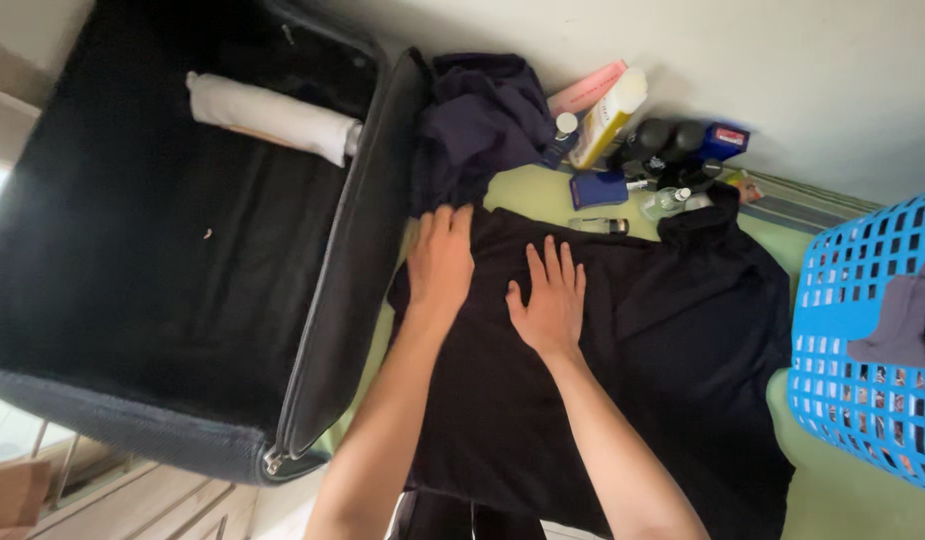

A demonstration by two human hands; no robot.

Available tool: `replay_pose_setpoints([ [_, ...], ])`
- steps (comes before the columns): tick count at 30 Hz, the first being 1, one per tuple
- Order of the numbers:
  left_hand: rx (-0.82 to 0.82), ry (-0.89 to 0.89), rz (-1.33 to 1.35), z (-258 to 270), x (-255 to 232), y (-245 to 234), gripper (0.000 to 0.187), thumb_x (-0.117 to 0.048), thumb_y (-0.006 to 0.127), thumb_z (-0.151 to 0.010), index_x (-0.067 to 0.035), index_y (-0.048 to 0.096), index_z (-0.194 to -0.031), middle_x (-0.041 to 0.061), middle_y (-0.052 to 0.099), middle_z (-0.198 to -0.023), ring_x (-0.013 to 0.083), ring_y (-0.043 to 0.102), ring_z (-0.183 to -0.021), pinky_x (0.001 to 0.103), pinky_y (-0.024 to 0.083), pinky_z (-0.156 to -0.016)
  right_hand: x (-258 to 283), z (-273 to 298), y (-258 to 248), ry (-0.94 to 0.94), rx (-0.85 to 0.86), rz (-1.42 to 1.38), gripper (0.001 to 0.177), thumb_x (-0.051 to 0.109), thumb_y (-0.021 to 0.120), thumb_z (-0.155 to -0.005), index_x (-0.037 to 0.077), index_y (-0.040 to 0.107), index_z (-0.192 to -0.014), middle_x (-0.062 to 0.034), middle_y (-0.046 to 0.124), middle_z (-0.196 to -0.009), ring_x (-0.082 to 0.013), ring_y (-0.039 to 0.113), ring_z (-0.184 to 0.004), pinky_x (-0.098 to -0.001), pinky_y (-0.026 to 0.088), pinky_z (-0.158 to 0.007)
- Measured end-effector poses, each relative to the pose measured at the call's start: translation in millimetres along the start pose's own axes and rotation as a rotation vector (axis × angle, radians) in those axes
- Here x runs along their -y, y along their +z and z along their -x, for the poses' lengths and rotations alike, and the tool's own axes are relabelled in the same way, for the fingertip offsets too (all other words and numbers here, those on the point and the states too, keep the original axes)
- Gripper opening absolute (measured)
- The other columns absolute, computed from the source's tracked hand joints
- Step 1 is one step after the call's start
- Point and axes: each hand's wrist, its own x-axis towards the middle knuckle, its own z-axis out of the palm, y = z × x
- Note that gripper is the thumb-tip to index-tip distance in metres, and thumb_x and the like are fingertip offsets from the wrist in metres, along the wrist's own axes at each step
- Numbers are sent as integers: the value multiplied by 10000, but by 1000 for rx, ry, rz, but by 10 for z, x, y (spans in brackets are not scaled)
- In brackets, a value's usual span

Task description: The person folds a dark-colored shirt on a table next to an open suitcase and a laundry basket. They smooth and align the shirt, fold the sleeves and sides, then fold it into a compact rectangle.

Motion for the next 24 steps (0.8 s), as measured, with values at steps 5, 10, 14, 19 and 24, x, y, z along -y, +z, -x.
replay_pose_setpoints([
  [5,208,-21,-43,-376,-11,90,148,-44,646,-925,-14,660,-1069,189,541,-1199,382,624,-1041,489,558,-795,-41,1,42,-11,-43,-21,647,346,634,-915,52,512,-1479,-194,377,-1613,-382,268,-1531,-585,220,-1221],
  [10,-140,124,174,-481,27,-72,126,-76,625,-941,-30,551,-1032,177,621,-1000,414,662,-973,528,555,-834,-67,20,62,9,-68,-30,637,326,650,-914,47,509,-1469,-188,381,-1613,-370,272,-1537,-596,209,-1232],
  [14,58,5,206,-697,8,-192,132,-70,582,-1002,-27,482,-1077,214,687,-965,460,653,-857,576,532,-723,-62,1,40,26,-36,-34,718,324,658,-878,44,454,-1506,-181,353,-1629,-361,263,-1536,-585,207,-1233],
  [19,-47,23,-242,-876,101,-203,132,-69,598,-952,-77,530,-1064,159,657,-972,378,676,-830,490,581,-612,-54,-16,13,21,-44,-52,746,353,658,-899,67,416,-1545,-185,331,-1643,-363,242,-1539,-586,196,-1222],
  [24,-231,61,-319,-817,68,-23,91,-74,622,-953,-89,576,-1030,105,616,-1043,332,622,-1034,436,554,-784,-82,-10,9,28,-70,-128,711,300,696,-880,47,451,-1497,-211,356,-1606,-391,267,-1512,-596,210,-1202],
])
